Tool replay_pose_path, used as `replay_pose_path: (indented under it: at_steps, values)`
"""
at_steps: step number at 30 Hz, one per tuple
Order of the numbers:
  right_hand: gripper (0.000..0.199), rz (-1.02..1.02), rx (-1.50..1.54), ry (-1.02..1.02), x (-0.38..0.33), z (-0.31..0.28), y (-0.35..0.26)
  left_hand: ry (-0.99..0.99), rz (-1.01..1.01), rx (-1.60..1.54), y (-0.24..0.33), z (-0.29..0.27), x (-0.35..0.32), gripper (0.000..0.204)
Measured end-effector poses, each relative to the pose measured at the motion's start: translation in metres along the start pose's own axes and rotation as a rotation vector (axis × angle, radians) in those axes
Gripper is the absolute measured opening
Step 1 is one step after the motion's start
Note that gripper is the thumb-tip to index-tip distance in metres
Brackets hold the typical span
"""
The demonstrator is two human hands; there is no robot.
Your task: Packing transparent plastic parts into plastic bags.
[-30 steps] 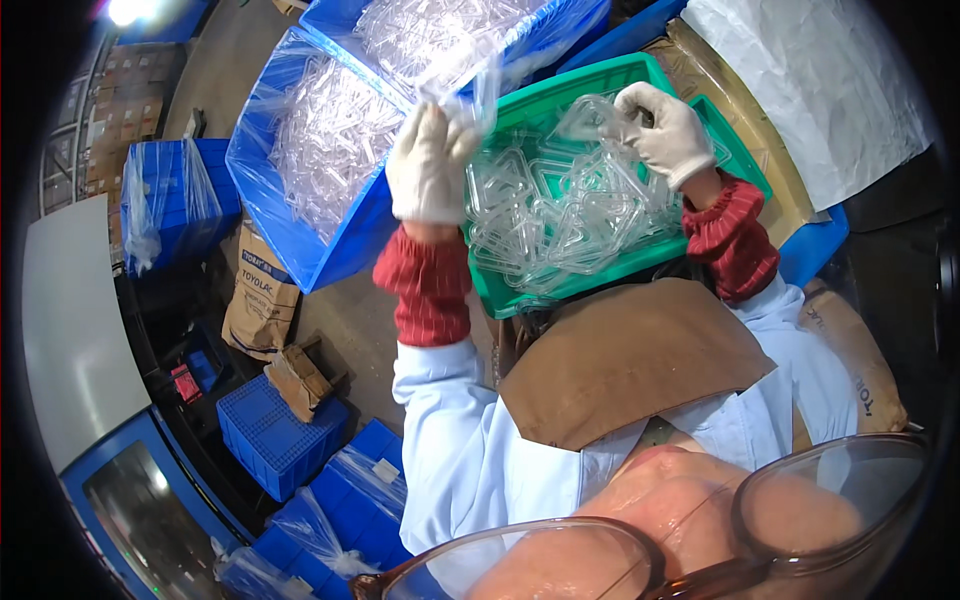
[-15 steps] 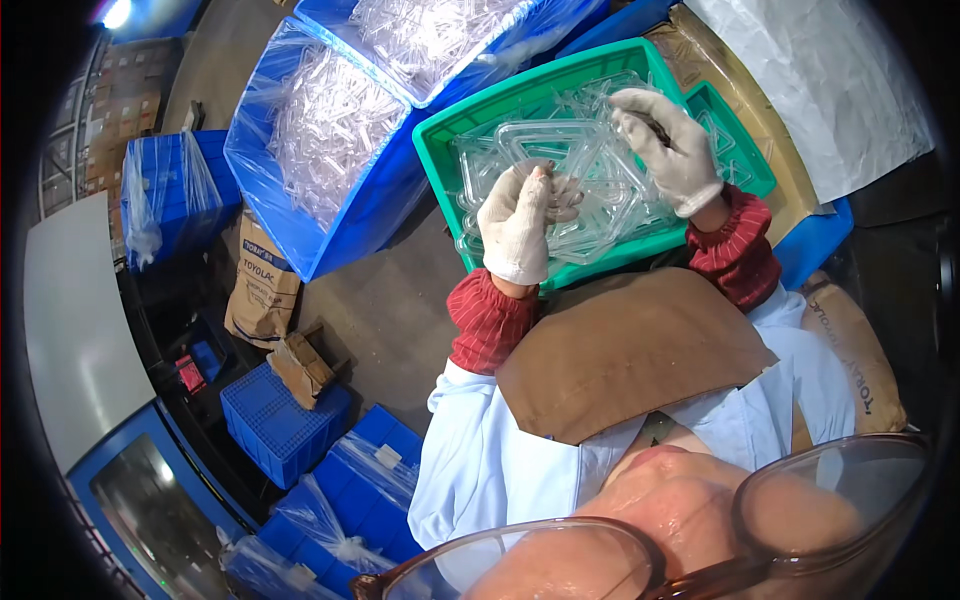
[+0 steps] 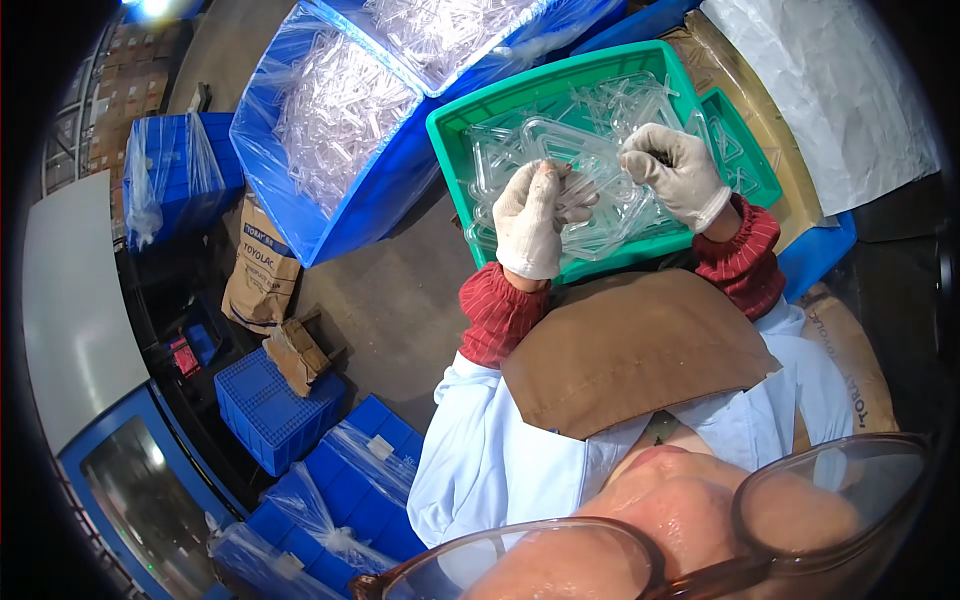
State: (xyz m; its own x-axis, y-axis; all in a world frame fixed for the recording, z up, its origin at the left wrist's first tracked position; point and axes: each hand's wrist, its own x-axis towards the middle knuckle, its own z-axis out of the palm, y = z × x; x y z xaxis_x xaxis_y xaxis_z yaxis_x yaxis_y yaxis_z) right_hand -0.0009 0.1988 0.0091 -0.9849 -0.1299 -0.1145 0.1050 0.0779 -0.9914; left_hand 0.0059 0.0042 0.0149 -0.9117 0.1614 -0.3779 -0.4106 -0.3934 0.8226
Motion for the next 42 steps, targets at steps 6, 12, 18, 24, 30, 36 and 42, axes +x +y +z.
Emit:
replay_pose_path:
  at_steps: [6,12,18,24,30,36,42]
  values:
    - [0.024,-0.116,-0.062,-0.185,0.005,0.003,-0.008,-0.341,-0.024,0.518,0.039,-0.01,0.002,0.022]
    - [0.017,-0.056,0.156,-0.087,0.009,0.029,-0.016,-0.109,0.109,-0.333,-0.002,-0.011,0.009,0.026]
    - [0.013,-0.107,0.086,-0.069,0.008,0.033,-0.009,0.07,0.138,-0.312,-0.023,-0.006,0.013,0.033]
    - [0.015,-0.011,-0.166,-0.248,0.022,-0.002,-0.015,-0.083,0.386,0.348,0.002,-0.009,0.021,0.039]
    - [0.018,-0.15,-0.098,-0.151,0.028,-0.002,-0.027,-0.209,-0.003,0.321,0.016,-0.003,0.019,0.023]
    - [0.027,-0.033,-0.082,-0.136,0.01,0.02,-0.011,0.036,0.037,-0.237,-0.004,0.008,0.019,0.017]
    - [0.03,-0.039,-0.204,-0.3,0.02,0.006,-0.01,-0.266,-0.096,0.189,0.023,0.002,0.015,0.022]
